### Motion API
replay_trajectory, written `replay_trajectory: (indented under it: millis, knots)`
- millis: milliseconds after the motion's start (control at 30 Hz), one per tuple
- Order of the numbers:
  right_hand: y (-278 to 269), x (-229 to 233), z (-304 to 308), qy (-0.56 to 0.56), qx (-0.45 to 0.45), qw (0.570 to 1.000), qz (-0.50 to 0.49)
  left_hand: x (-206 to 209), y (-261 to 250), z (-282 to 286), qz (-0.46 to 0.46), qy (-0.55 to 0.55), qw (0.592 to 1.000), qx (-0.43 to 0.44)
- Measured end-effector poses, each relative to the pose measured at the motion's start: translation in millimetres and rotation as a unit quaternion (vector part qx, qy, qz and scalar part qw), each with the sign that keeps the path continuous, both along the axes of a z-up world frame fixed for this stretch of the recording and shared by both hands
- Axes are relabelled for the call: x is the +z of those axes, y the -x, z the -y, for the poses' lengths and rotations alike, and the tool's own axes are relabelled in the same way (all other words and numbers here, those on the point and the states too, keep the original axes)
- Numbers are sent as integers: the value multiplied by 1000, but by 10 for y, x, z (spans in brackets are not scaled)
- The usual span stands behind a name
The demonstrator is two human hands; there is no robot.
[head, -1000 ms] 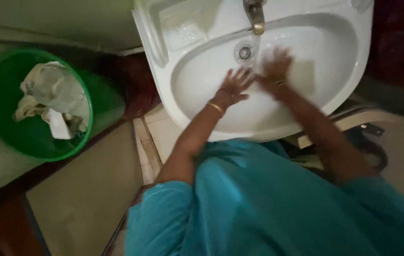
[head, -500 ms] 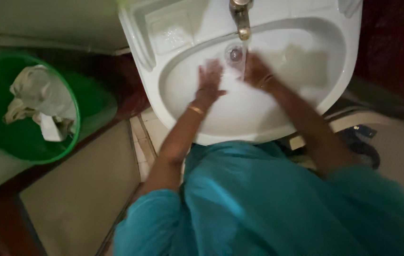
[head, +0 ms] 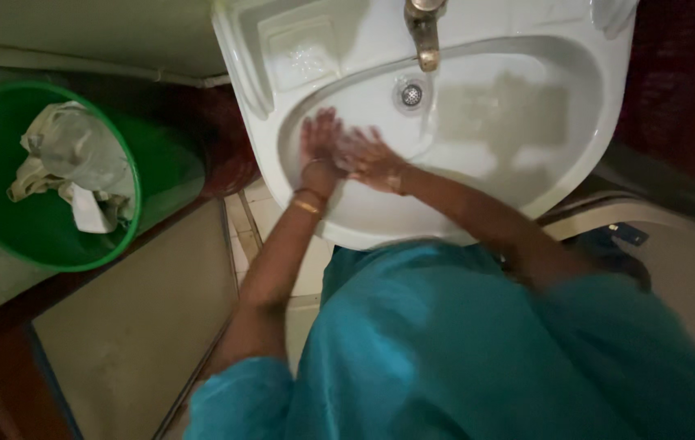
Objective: The person washes their hands in a sink under running water by rubbing their palms, fingers, and the backs of their hands together repeatedly.
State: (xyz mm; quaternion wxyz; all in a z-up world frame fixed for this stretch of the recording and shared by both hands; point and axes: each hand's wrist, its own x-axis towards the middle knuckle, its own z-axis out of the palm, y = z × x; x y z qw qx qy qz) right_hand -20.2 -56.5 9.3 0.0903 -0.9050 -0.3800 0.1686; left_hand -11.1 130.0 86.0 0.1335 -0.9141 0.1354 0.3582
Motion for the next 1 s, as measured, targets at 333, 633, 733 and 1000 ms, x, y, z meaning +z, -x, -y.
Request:
replay_trajectory:
  millis: [333,633,733,1000]
  knots:
    - [-1265,84,1215,-42,-25,997,-63,358,-98,583,-34,78,988,131]
    - [-134,37,779,350,-348,863,-103,-455,282,952,-23,130,991,18]
    - [-28,-225,466,249,-169,938,-171,-564,475,881,11,182,982,51]
    - [-1005,147,1071,-192,-433,831,-294,496,214,47,-1,125,979,163]
